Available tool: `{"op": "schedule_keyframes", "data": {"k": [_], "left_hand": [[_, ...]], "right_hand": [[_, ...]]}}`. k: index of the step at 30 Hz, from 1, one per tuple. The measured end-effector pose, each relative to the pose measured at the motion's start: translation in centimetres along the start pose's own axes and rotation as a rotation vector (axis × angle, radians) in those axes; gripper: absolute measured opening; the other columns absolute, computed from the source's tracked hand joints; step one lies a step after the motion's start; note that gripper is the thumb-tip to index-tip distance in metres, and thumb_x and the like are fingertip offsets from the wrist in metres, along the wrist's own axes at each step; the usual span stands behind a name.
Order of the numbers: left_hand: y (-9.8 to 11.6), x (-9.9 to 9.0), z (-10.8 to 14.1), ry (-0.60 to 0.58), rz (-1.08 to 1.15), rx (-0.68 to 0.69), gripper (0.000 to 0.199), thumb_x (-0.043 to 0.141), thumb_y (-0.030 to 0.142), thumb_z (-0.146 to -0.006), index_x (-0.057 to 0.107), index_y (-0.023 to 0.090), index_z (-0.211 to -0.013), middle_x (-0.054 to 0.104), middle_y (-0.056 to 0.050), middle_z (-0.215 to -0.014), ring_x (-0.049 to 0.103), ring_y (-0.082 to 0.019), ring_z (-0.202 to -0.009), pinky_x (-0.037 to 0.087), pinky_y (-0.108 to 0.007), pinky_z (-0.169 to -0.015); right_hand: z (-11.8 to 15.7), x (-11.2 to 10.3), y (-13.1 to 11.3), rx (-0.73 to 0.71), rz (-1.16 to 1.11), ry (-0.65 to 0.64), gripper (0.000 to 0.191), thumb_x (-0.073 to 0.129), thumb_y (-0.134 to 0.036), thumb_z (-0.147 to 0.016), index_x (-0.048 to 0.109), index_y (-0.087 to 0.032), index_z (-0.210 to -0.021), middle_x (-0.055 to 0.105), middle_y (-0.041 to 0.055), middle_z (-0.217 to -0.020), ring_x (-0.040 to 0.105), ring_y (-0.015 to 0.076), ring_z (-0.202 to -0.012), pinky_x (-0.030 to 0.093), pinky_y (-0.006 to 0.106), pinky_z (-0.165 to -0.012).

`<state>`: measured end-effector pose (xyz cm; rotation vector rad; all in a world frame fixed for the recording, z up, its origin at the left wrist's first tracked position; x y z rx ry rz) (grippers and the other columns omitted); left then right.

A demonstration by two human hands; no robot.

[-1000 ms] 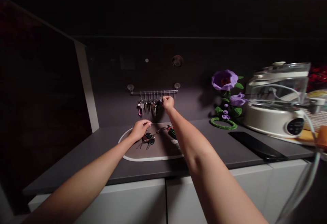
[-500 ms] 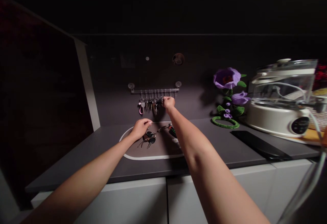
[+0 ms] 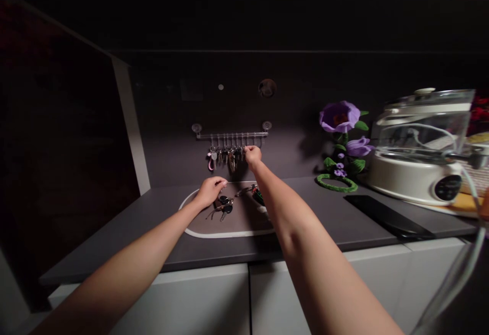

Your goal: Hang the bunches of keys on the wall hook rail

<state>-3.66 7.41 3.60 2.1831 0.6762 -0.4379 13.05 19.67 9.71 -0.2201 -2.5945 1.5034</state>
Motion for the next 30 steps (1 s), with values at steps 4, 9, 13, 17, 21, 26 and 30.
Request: {"op": "schedule_keyframes", "data": {"k": [4, 9, 13, 17, 21, 26, 30], "left_hand": [[0.0, 0.0, 0.0, -0.012, -0.013, -0.002, 0.02, 0.048, 0.025, -0.077, 0.066, 0.015, -0.076, 0.067, -0.003, -0.073, 0.058, -0.015, -0.068, 0.044, -0.025, -0.066], [0.3, -0.4, -0.1, -0.018, -0.069, 0.058, 0.021, 0.048, 0.023, -0.078, 0.067, 0.016, -0.081, 0.068, -0.004, -0.08, 0.06, -0.015, -0.074, 0.045, -0.025, -0.072], [0.3, -1.0, -0.3, -0.017, -0.091, 0.073, 0.02, 0.049, 0.022, -0.078, 0.067, 0.017, -0.085, 0.068, -0.005, -0.088, 0.06, -0.016, -0.082, 0.044, -0.027, -0.079], [0.2, -1.2, -0.4, -0.053, -0.063, 0.053, 0.019, 0.053, 0.021, -0.076, 0.067, 0.016, -0.087, 0.069, -0.006, -0.089, 0.061, -0.016, -0.081, 0.045, -0.027, -0.079], [-0.4, -0.9, -0.3, -0.136, 0.015, -0.007, 0.02, 0.057, 0.019, -0.073, 0.067, 0.013, -0.089, 0.069, -0.007, -0.087, 0.061, -0.015, -0.077, 0.046, -0.028, -0.077], [-1.0, 0.0, 0.2, -0.282, 0.153, -0.074, 0.02, 0.06, 0.023, -0.072, 0.067, 0.012, -0.087, 0.068, -0.005, -0.081, 0.059, -0.013, -0.073, 0.045, -0.028, -0.075], [-1.1, 0.7, 0.7, -0.391, 0.204, -0.107, 0.019, 0.063, 0.024, -0.069, 0.067, 0.011, -0.083, 0.068, -0.005, -0.078, 0.058, -0.013, -0.07, 0.045, -0.028, -0.074]], "right_hand": [[0.3, -0.5, -0.1, 0.016, 0.04, 0.008, 0.014, 0.057, -0.028, -0.063, 0.057, -0.014, -0.067, 0.055, -0.0023, -0.057, 0.049, 0.0084, -0.055, 0.043, 0.022, -0.06], [1.2, -1.7, -1.1, 0.004, 0.07, 0.086, 0.015, 0.055, -0.016, -0.065, 0.06, -0.014, -0.079, 0.064, 0.0049, -0.083, 0.058, 0.012, -0.078, 0.044, 0.026, -0.08], [2.2, -2.0, -2.3, -0.05, 0.085, 0.085, 0.02, 0.053, -0.012, -0.067, 0.061, -0.014, -0.085, 0.064, 0.0082, -0.096, 0.058, 0.0138, -0.09, 0.041, 0.029, -0.089], [4.0, -1.4, -2.7, -0.078, 0.06, 0.01, 0.021, 0.053, -0.014, -0.07, 0.06, -0.014, -0.09, 0.064, 0.0089, -0.1, 0.058, 0.0147, -0.093, 0.042, 0.03, -0.09], [6.5, -0.6, -2.1, -0.09, 0.082, -0.082, 0.022, 0.056, -0.019, -0.071, 0.061, -0.014, -0.092, 0.064, 0.0088, -0.099, 0.058, 0.015, -0.09, 0.043, 0.032, -0.088], [10.2, 0.6, -1.1, -0.138, 0.203, -0.234, 0.021, 0.055, -0.02, -0.074, 0.062, -0.014, -0.093, 0.065, 0.0078, -0.097, 0.059, 0.0146, -0.087, 0.044, 0.031, -0.086], [12.8, 1.0, -1.2, -0.274, 0.422, -0.362, 0.021, 0.052, -0.021, -0.078, 0.062, -0.015, -0.096, 0.065, 0.0074, -0.098, 0.059, 0.0155, -0.09, 0.044, 0.031, -0.085]]}}
Point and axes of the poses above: each hand's wrist, its own z-axis away from the middle knuckle, its own x-axis out of the palm, y = z × x, the point moved 9 cm from there along -z, towards the middle knuckle
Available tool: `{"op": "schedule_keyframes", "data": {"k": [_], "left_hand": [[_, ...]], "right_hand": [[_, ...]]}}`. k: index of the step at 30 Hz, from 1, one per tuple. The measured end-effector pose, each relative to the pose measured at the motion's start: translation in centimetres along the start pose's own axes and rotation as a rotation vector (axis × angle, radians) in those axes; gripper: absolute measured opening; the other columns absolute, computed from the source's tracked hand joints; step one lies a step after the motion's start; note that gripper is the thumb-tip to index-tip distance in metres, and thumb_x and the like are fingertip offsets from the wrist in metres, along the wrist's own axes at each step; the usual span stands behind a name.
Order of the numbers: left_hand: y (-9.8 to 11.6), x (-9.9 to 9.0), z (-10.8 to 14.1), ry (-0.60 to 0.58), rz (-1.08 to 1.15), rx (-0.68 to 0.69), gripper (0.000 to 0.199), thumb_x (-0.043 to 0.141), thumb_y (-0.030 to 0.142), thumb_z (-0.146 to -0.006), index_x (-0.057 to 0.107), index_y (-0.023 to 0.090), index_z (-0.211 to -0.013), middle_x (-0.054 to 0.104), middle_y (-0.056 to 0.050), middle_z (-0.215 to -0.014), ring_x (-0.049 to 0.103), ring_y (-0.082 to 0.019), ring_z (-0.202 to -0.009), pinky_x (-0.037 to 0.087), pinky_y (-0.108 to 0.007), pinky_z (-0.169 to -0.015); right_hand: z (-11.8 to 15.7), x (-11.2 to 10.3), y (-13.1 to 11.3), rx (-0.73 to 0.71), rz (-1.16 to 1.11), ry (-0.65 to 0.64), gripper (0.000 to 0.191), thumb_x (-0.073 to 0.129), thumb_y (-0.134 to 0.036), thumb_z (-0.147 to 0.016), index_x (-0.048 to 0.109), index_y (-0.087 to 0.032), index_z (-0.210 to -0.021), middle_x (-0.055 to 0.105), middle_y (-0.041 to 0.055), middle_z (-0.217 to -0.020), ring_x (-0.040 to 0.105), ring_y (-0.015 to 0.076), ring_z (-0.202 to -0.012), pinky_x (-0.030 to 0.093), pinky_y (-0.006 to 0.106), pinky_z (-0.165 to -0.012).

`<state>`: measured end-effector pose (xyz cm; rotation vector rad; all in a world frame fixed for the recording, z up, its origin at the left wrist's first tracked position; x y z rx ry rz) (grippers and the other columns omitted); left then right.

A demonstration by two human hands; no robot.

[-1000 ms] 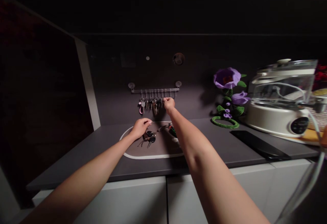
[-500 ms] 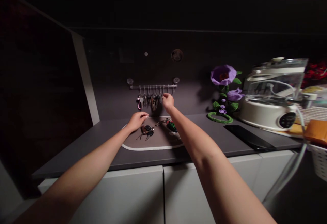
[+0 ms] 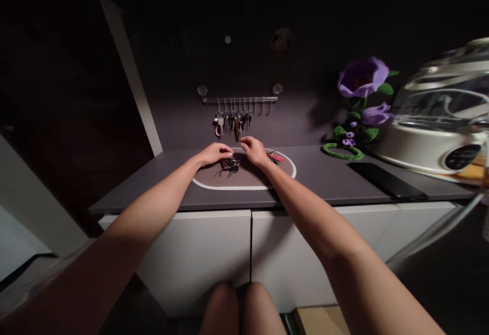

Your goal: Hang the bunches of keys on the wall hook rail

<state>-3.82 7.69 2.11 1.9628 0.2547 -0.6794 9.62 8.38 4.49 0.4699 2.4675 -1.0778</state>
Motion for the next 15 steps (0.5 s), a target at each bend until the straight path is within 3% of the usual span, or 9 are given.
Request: {"op": "schedule_keyframes", "data": {"k": [5, 11, 15], "left_hand": [[0.4, 0.6, 0.2, -0.082, -0.004, 0.002, 0.022, 0.067, 0.03, -0.065, 0.067, 0.011, -0.077, 0.067, -0.006, -0.076, 0.058, -0.013, -0.068, 0.044, -0.027, -0.071], [0.9, 1.6, 0.7, -0.222, -0.058, 0.01, 0.026, 0.069, 0.031, -0.061, 0.068, 0.012, -0.079, 0.067, -0.004, -0.074, 0.057, -0.012, -0.066, 0.042, -0.026, -0.069], [0.7, 1.6, 0.7, -0.211, -0.103, 0.001, 0.022, 0.068, 0.029, -0.062, 0.069, 0.012, -0.076, 0.067, -0.003, -0.072, 0.056, -0.011, -0.065, 0.041, -0.026, -0.069]], "right_hand": [[1.3, 1.0, -0.1, -0.09, 0.295, -0.131, 0.021, 0.05, -0.017, -0.079, 0.065, -0.016, -0.093, 0.066, 0.008, -0.097, 0.06, 0.0172, -0.09, 0.043, 0.03, -0.083], [1.3, 2.4, -0.5, -0.177, 0.434, -0.22, 0.021, 0.05, -0.016, -0.079, 0.066, -0.014, -0.092, 0.067, 0.009, -0.095, 0.059, 0.0181, -0.089, 0.041, 0.028, -0.081], [1.2, 2.7, -0.5, -0.198, 0.465, -0.224, 0.022, 0.049, -0.015, -0.078, 0.067, -0.014, -0.091, 0.067, 0.0093, -0.093, 0.058, 0.0181, -0.087, 0.041, 0.028, -0.081]]}}
Point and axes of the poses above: each hand's wrist, its own z-axis away from the middle knuckle, its own x-axis out of the palm, y = z × x, the point moved 9 cm from there along -z, towards the middle knuckle
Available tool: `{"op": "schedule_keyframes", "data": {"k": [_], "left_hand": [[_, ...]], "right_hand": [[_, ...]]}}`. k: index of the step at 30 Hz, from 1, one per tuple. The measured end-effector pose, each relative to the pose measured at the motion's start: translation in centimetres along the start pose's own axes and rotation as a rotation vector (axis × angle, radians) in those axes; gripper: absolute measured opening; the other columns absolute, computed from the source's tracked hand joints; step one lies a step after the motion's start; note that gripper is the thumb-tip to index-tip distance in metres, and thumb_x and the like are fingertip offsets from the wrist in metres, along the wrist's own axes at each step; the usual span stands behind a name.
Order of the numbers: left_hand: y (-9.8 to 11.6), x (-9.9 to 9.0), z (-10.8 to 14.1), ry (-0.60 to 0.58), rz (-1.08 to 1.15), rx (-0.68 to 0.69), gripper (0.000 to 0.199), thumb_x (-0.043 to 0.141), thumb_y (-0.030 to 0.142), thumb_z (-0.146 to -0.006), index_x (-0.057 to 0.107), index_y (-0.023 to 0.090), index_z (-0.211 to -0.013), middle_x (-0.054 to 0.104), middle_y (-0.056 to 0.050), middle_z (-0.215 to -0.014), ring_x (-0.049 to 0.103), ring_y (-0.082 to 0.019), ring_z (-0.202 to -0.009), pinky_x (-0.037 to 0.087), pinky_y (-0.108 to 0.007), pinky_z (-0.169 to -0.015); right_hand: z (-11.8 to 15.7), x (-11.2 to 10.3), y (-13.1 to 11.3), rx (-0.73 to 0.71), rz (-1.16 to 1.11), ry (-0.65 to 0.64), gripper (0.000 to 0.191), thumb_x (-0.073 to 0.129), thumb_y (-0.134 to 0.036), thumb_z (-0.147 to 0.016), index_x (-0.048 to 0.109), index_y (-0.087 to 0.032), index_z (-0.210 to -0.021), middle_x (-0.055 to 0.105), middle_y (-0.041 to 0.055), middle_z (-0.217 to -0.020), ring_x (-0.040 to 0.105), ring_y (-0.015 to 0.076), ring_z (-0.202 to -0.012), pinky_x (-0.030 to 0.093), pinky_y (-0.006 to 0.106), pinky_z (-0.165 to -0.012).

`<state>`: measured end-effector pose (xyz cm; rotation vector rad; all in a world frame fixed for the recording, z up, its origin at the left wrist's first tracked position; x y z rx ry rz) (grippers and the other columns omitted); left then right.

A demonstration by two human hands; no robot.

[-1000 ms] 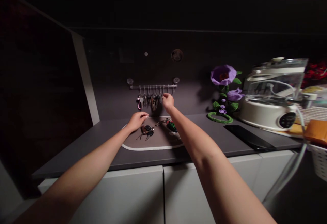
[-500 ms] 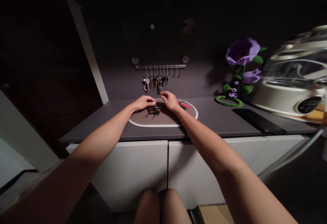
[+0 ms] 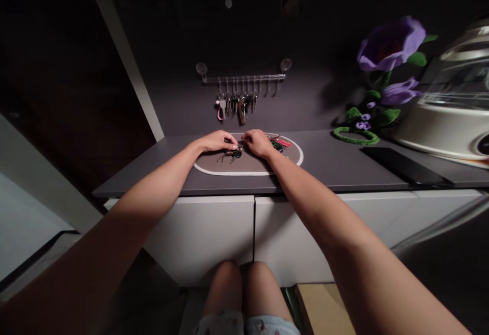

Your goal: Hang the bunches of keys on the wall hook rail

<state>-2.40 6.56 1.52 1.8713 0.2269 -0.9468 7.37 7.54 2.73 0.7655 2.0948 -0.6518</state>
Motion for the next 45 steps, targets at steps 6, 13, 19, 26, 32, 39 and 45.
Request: {"op": "schedule_keyframes", "data": {"k": [6, 13, 19, 26, 32, 39, 45], "left_hand": [[-0.9, -0.2, -0.2, 0.067, 0.12, -0.041, 0.019, 0.069, 0.027, -0.062, 0.068, 0.011, -0.073, 0.065, -0.003, -0.065, 0.055, -0.01, -0.058, 0.043, -0.026, -0.066], [-1.8, -1.2, -0.3, 0.224, 0.353, -0.095, 0.019, 0.071, 0.025, -0.061, 0.063, 0.01, -0.07, 0.063, -0.002, -0.064, 0.054, -0.008, -0.057, 0.045, -0.025, -0.063], [-1.9, -1.7, -0.1, 0.305, 0.535, -0.116, 0.02, 0.071, 0.025, -0.064, 0.061, 0.01, -0.072, 0.061, -0.001, -0.063, 0.053, -0.008, -0.056, 0.045, -0.026, -0.062], [-2.3, -2.4, 0.0, 0.391, 0.729, -0.142, 0.012, 0.068, 0.021, -0.067, 0.061, 0.013, -0.073, 0.064, -0.001, -0.076, 0.056, -0.006, -0.068, 0.042, -0.022, -0.071], [-1.4, -2.7, 0.1, 0.42, 0.91, -0.081, 0.009, 0.066, 0.017, -0.07, 0.059, 0.012, -0.073, 0.064, -0.003, -0.078, 0.058, -0.009, -0.072, 0.046, -0.03, -0.076], [-0.7, -2.6, 0.2, 0.452, 1.013, -0.074, 0.008, 0.064, 0.014, -0.072, 0.057, 0.011, -0.075, 0.064, -0.003, -0.076, 0.058, -0.009, -0.071, 0.047, -0.033, -0.079], [-0.5, -2.5, 0.2, 0.463, 1.055, -0.066, 0.005, 0.061, 0.011, -0.073, 0.056, 0.011, -0.074, 0.063, -0.002, -0.072, 0.058, -0.008, -0.068, 0.047, -0.034, -0.08]], "right_hand": [[0.0, -0.2, -0.1, 0.002, 0.02, 0.021, 0.023, 0.05, -0.015, -0.077, 0.068, -0.014, -0.091, 0.067, 0.0092, -0.092, 0.057, 0.0187, -0.087, 0.04, 0.029, -0.082], [0.0, -0.5, -0.4, 0.009, 0.01, 0.033, 0.023, 0.051, -0.018, -0.077, 0.067, -0.014, -0.092, 0.066, 0.0086, -0.093, 0.055, 0.0188, -0.087, 0.039, 0.03, -0.083], [0.0, -0.9, -0.7, 0.042, -0.031, 0.044, 0.023, 0.048, -0.021, -0.08, 0.066, -0.014, -0.092, 0.066, 0.0091, -0.094, 0.055, 0.0185, -0.089, 0.038, 0.03, -0.084], [0.2, -1.6, -1.2, 0.059, -0.159, 0.1, 0.022, 0.045, -0.025, -0.082, 0.063, -0.015, -0.09, 0.065, 0.0074, -0.092, 0.055, 0.0171, -0.087, 0.039, 0.029, -0.082], [0.4, -2.5, -1.3, 0.051, -0.296, 0.214, 0.022, 0.045, -0.028, -0.08, 0.057, -0.016, -0.093, 0.062, 0.006, -0.091, 0.053, 0.0155, -0.079, 0.04, 0.029, -0.076], [0.2, -2.9, -2.1, -0.009, -0.342, 0.259, 0.023, 0.045, -0.035, -0.082, 0.055, -0.017, -0.091, 0.059, 0.0066, -0.092, 0.052, 0.0153, -0.083, 0.04, 0.027, -0.073], [-0.2, -2.7, -2.4, -0.001, -0.336, 0.271, 0.022, 0.045, -0.034, -0.082, 0.057, -0.017, -0.088, 0.06, 0.0064, -0.089, 0.052, 0.0152, -0.082, 0.04, 0.026, -0.073]]}}
Point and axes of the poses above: each hand's wrist, its own z-axis away from the middle knuckle, its own x-axis out of the palm, y = z × x, the point moved 9 cm from there along -z, towards the middle knuckle
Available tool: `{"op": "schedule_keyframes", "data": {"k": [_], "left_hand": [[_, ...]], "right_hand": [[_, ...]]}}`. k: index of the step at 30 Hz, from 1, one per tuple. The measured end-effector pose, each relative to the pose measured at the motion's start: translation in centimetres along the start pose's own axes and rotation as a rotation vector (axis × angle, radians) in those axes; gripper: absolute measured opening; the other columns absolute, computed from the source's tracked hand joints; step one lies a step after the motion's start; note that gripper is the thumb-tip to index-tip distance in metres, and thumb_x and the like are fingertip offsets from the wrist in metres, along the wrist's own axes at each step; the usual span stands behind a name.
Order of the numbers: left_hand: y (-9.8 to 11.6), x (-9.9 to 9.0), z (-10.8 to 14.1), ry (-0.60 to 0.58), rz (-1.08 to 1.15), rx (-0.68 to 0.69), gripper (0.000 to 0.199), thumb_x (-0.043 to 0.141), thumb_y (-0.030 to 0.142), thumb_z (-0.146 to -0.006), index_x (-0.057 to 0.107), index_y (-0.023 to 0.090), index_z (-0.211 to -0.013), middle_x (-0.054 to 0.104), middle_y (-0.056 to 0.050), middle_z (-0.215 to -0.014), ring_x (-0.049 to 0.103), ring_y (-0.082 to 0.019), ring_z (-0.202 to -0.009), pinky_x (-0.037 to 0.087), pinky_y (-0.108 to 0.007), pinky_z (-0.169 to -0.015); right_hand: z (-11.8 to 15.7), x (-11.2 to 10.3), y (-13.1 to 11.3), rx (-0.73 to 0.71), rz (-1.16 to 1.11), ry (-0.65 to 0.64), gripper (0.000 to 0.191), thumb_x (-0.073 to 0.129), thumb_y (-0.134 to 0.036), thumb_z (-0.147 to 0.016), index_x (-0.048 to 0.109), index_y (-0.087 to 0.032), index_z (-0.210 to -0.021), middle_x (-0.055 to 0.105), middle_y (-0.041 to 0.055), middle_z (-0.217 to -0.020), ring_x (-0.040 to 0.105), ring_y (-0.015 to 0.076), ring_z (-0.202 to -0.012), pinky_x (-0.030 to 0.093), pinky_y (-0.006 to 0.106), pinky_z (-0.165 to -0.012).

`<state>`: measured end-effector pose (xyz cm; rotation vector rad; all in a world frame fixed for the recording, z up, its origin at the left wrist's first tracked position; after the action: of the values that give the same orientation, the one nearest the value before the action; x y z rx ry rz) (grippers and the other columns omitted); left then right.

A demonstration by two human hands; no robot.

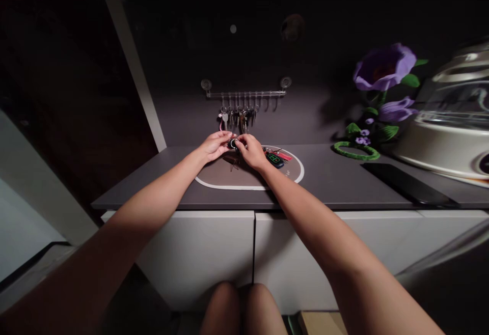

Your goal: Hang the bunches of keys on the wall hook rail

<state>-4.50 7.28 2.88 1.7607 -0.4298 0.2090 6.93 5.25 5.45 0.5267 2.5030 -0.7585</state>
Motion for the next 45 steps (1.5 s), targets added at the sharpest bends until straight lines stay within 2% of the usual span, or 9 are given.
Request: {"op": "schedule_keyframes", "data": {"k": [6, 15, 20, 27, 31, 35, 39, 45], "left_hand": [[0.0, 0.1, -0.2, -0.009, -0.014, 0.019, 0.008, 0.064, 0.013, -0.071, 0.056, 0.012, -0.074, 0.062, -0.001, -0.073, 0.058, -0.008, -0.07, 0.046, -0.031, -0.08], [0.1, -0.3, -0.2, 0.024, -0.073, 0.044, 0.015, 0.068, 0.016, -0.066, 0.057, 0.013, -0.074, 0.062, 0.0, -0.075, 0.056, -0.008, -0.074, 0.044, -0.029, -0.081], [-0.5, -0.2, -0.2, 0.017, -0.135, 0.024, 0.019, 0.07, 0.021, -0.064, 0.059, 0.014, -0.077, 0.062, -0.001, -0.081, 0.057, -0.008, -0.079, 0.042, -0.028, -0.085], [-0.8, 0.4, 0.0, -0.009, -0.19, 0.028, 0.021, 0.073, 0.02, -0.061, 0.061, 0.014, -0.077, 0.06, 0.001, -0.077, 0.057, -0.006, -0.072, 0.044, -0.027, -0.083], [-1.0, 0.4, -0.2, -0.032, -0.205, 0.046, 0.025, 0.073, 0.022, -0.062, 0.061, 0.014, -0.082, 0.063, -0.002, -0.082, 0.059, -0.008, -0.077, 0.044, -0.028, -0.085], [-1.7, 0.1, -0.6, -0.039, -0.237, 0.049, 0.028, 0.072, 0.028, -0.064, 0.06, 0.015, -0.086, 0.065, -0.005, -0.087, 0.061, -0.011, -0.083, 0.045, -0.028, -0.084], [-2.2, -0.1, -0.7, -0.027, -0.275, 0.052, 0.03, 0.072, 0.031, -0.063, 0.06, 0.016, -0.087, 0.065, -0.005, -0.084, 0.062, -0.012, -0.08, 0.046, -0.027, -0.078], [-2.5, 0.0, -0.4, -0.026, -0.298, 0.05, 0.033, 0.072, 0.034, -0.063, 0.06, 0.015, -0.086, 0.065, -0.006, -0.082, 0.061, -0.012, -0.076, 0.047, -0.025, -0.071]], "right_hand": [[-0.1, -0.5, 0.8, 0.1, -0.075, 0.044, 0.021, 0.049, -0.036, -0.078, 0.058, -0.016, -0.08, 0.061, 0.0047, -0.081, 0.053, 0.0146, -0.075, 0.04, 0.028, -0.073], [-0.6, -0.7, 3.3, 0.263, -0.471, 0.123, 0.032, 0.057, -0.046, -0.067, 0.056, -0.016, -0.074, 0.056, 0.0005, -0.069, 0.048, 0.0107, -0.064, 0.04, 0.025, -0.066], [-0.8, -1.3, 3.7, 0.298, -0.547, 0.175, 0.036, 0.06, -0.05, -0.064, 0.055, -0.015, -0.073, 0.055, -0.0002, -0.068, 0.045, 0.0098, -0.063, 0.039, 0.025, -0.064], [-1.4, -2.1, 4.0, 0.337, -0.636, 0.211, 0.038, 0.064, -0.051, -0.06, 0.055, -0.016, -0.072, 0.051, -0.0018, -0.066, 0.043, 0.0082, -0.059, 0.038, 0.023, -0.06], [-2.1, -2.5, 4.3, 0.351, -0.703, 0.225, 0.04, 0.065, -0.052, -0.057, 0.053, -0.016, -0.07, 0.049, -0.0026, -0.065, 0.043, 0.0077, -0.058, 0.04, 0.023, -0.06], [-3.0, -3.3, 4.6, 0.379, -0.77, 0.245, 0.041, 0.065, -0.052, -0.057, 0.051, -0.017, -0.072, 0.049, -0.003, -0.065, 0.043, 0.0071, -0.057, 0.039, 0.022, -0.056], [-4.3, -4.5, 4.8, 0.392, -0.79, 0.266, 0.038, 0.065, -0.049, -0.058, 0.049, -0.018, -0.072, 0.045, -0.0051, -0.06, 0.039, 0.0055, -0.052, 0.035, 0.02, -0.051], [-6.7, -6.8, 6.6, 0.394, -0.77, 0.358, 0.035, 0.065, -0.047, -0.059, 0.049, -0.017, -0.071, 0.047, -0.0028, -0.064, 0.042, 0.0065, -0.054, 0.036, 0.02, -0.049]]}}
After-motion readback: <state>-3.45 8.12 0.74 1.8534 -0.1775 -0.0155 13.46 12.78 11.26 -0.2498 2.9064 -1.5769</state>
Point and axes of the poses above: each hand's wrist, its own z-axis away from the middle knuckle, its own x-axis out of the palm, y = z × x, the point moved 9 cm from there along -z, towards the middle knuckle
